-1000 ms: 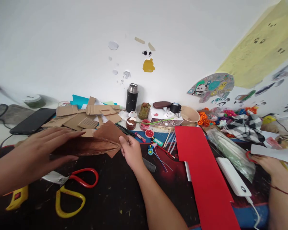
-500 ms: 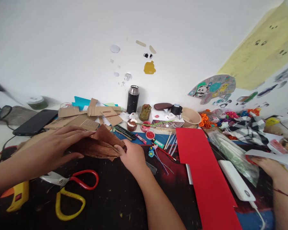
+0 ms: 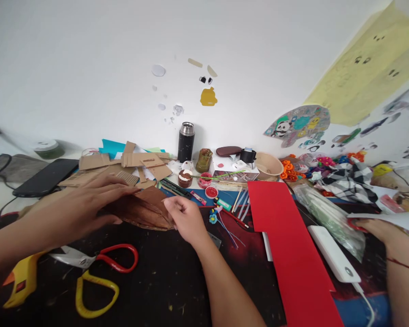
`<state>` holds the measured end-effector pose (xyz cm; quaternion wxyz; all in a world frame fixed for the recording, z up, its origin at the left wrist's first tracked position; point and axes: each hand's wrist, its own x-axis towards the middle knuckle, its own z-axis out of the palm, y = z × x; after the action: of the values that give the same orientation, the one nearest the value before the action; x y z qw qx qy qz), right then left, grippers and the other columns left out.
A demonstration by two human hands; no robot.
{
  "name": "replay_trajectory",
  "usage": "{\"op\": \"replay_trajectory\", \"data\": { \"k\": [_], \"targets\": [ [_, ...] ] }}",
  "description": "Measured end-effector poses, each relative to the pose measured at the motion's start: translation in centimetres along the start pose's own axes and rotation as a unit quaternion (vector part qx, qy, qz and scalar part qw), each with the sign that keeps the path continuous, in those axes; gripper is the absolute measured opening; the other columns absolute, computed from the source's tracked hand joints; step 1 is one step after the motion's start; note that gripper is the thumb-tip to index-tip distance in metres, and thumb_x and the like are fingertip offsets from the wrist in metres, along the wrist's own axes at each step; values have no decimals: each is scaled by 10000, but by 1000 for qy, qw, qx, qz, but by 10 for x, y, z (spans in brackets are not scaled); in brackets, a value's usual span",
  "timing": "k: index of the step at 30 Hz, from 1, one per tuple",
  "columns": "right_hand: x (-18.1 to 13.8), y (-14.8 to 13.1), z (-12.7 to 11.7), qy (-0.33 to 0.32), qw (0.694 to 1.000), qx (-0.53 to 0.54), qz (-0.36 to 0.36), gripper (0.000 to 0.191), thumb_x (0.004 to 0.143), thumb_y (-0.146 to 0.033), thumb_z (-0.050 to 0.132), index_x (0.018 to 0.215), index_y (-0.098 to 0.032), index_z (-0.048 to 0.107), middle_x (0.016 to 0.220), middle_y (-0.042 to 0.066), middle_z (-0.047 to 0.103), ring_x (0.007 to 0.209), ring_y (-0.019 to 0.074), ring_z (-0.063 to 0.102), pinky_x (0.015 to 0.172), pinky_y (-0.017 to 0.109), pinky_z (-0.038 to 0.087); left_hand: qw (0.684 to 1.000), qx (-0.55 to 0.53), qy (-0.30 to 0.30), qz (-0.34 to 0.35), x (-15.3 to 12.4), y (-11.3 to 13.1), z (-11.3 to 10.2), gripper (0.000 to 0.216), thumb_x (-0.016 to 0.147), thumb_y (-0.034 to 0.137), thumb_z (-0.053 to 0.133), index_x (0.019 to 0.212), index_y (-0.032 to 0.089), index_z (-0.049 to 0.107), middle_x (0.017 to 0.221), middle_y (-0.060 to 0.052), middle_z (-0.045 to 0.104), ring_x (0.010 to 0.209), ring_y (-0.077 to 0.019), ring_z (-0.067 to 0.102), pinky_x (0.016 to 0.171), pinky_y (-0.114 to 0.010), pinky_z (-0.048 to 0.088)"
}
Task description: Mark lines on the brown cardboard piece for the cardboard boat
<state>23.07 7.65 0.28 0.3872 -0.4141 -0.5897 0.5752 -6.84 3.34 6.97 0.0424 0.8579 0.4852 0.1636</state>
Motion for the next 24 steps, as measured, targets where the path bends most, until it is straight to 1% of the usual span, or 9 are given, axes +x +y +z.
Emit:
{"op": "replay_trajectory", "data": {
  "k": [2, 5, 10, 13, 16, 18, 20, 22, 24],
  "targets": [
    [-2, -3, 1, -28, 1000, 9, 5, 503, 984, -740, 810, 1023, -246, 891, 763, 2, 735, 631, 183, 594, 600, 286, 445, 1000, -4, -8, 12, 5, 3, -2, 641, 1045, 222, 651, 1672, 349, 606, 1593, -84, 687, 1541, -330, 556, 1268, -540, 511],
    [-2, -4, 3, -46, 999, -5, -12, 443, 998, -681, 821, 1018, -246, 905, 961, 43, 844, 855, 232, 722, 726, 300, 533, 1000, 9, -3, 25, 11, 6, -5, 654, 1050, 178, 623, 1683, 341, 601, 1591, -89, 700, 1565, -325, 535, 1310, -583, 472],
    [0, 6, 6, -38, 999, 4, 0, 431, 1014, -655, 805, 1036, -236, 901, 986, 53, 861, 903, 246, 748, 787, 325, 571, 998, 40, 5, 39, 17, 6, 0, 633, 1040, 134, 593, 1652, 291, 638, 1606, -95, 728, 1607, -344, 497, 1386, -689, 361],
    [1, 10, 6, -48, 999, 1, -14, 442, 1029, -664, 803, 1088, -236, 898, 1074, 66, 877, 995, 263, 776, 864, 349, 604, 997, 45, 7, 61, 18, 1, 7, 629, 1035, 145, 600, 1649, 273, 649, 1616, -80, 747, 1590, -357, 524, 1421, -703, 295],
    [0, 10, 6, -84, 996, 0, 9, 529, 1017, -724, 812, 1227, -244, 882, 1127, 75, 868, 897, 241, 778, 747, 325, 603, 995, 54, 22, 81, 17, -2, 12, 632, 1028, 134, 586, 1641, 262, 667, 1608, -83, 765, 1578, -365, 546, 1425, -663, 305],
    [-2, 10, 7, -116, 992, 17, 42, 637, 1002, -785, 800, 1327, -239, 849, 1067, 68, 851, 721, 195, 737, 601, 287, 544, 993, 57, 36, 93, 16, -2, 14, 641, 1027, 103, 548, 1635, 260, 674, 1588, -75, 781, 1581, -351, 550, 1430, -635, 302],
    [-5, 9, 10, -153, 984, 56, 74, 740, 979, -847, 783, 1369, -219, 814, 942, 46, 818, 617, 172, 711, 512, 257, 484, 992, 58, 45, 103, 16, -1, 15, 666, 1023, 73, 508, 1638, 268, 671, 1586, -58, 786, 1582, -336, 552, 1436, -626, 288],
    [-7, 9, 14, -188, 972, 103, 97, 803, 943, -889, 787, 1361, -204, 790, 825, 18, 776, 606, 187, 743, 475, 236, 462, 991, 56, 49, 108, 16, 0, 16, 700, 1015, 54, 493, 1656, 281, 657, 1607, -44, 776, 1587, -331, 549, 1440, -629, 277],
    [-8, 10, 19, -209, 962, 138, 112, 806, 914, -893, 812, 1334, -206, 772, 785, 5, 767, 628, 205, 779, 458, 223, 463, 991, 51, 52, 109, 15, 0, 17, 721, 1010, 50, 498, 1674, 290, 644, 1633, -42, 761, 1587, -331, 550, 1437, -627, 287]
  ]
}}
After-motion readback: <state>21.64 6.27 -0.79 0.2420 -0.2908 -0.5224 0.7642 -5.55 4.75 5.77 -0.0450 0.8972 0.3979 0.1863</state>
